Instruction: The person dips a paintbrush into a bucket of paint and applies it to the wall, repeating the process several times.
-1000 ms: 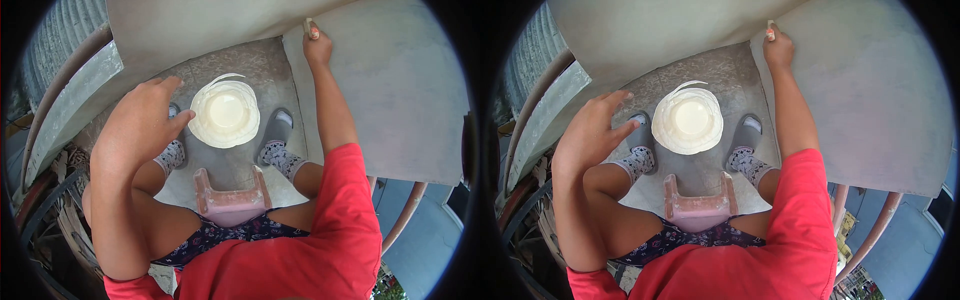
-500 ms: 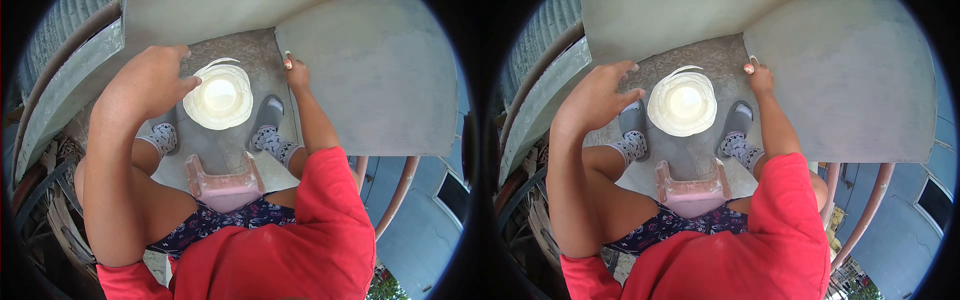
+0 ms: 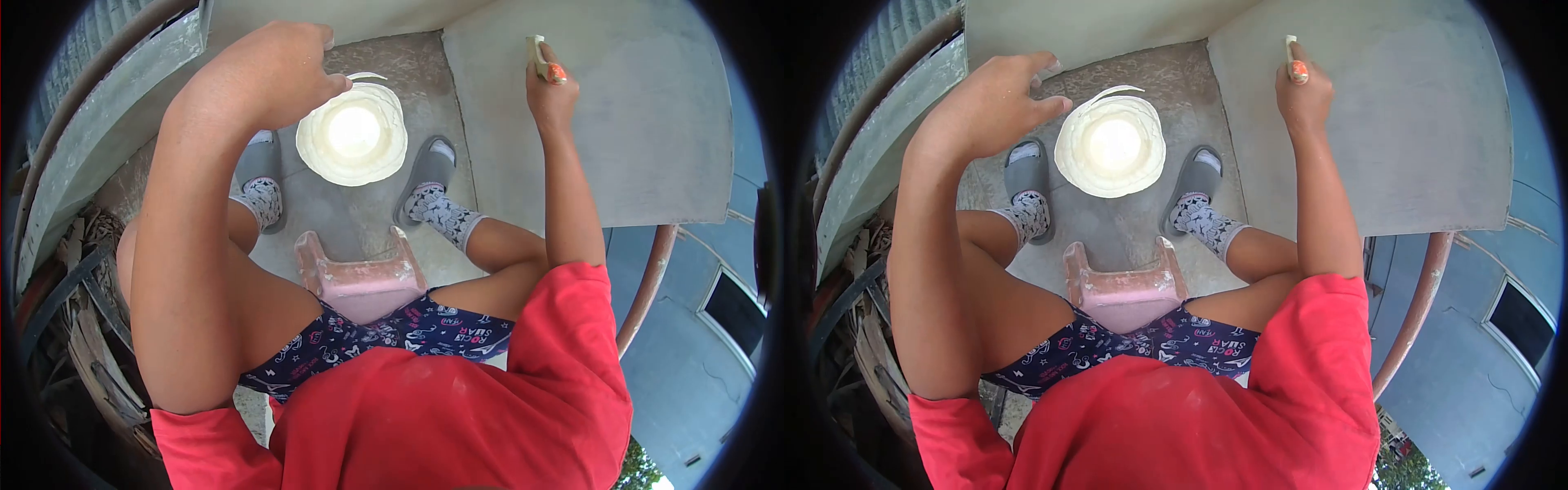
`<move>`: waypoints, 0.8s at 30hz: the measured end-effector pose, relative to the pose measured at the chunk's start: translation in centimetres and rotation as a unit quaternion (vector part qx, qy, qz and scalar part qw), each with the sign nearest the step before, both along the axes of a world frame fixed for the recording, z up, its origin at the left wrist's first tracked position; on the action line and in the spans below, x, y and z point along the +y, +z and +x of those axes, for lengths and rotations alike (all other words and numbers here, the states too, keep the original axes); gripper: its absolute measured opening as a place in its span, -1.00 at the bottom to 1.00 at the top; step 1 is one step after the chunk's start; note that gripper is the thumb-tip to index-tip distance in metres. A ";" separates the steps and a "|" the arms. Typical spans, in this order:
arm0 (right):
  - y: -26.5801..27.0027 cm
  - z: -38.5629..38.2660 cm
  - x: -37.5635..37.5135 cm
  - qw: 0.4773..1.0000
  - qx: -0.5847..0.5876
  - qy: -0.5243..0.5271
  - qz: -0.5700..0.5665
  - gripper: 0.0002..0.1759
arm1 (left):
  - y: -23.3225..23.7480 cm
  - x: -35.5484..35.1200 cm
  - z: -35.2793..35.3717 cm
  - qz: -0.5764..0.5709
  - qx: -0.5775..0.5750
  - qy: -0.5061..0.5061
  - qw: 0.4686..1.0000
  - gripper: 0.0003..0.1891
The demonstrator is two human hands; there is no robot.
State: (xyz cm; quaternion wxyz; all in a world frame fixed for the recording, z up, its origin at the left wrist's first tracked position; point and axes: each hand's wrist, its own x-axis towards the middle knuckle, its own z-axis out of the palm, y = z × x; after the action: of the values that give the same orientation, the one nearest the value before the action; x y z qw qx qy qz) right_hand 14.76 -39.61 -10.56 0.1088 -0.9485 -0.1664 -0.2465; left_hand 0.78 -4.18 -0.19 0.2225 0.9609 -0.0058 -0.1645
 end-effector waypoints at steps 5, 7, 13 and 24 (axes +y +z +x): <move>-5.7 3.1 -0.2 0.990 0.078 -0.047 -0.111 -0.57 | 0.1 0.1 0.2 0.029 0.025 0.023 0.999 -0.45; -2.2 3.3 -0.6 0.994 0.065 -0.047 -0.080 -0.58 | 0.1 0.7 0.6 0.027 0.029 0.021 0.999 -0.45; 6.3 0.5 -0.8 0.996 0.019 -0.081 -0.027 -0.52 | 0.3 2.0 0.2 0.005 -0.027 0.009 1.000 -0.42; -3.9 -12.7 7.7 0.881 0.295 0.001 0.369 -0.49 | 3.7 0.7 -1.7 0.076 -0.058 0.036 0.995 -0.46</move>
State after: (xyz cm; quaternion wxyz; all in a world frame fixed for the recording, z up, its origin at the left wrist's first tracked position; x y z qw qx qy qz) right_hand 2.03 -31.88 -14.42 0.4957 -0.8682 -0.0242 0.0015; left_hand -0.88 -3.52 3.48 0.1540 0.9826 0.0280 -0.1005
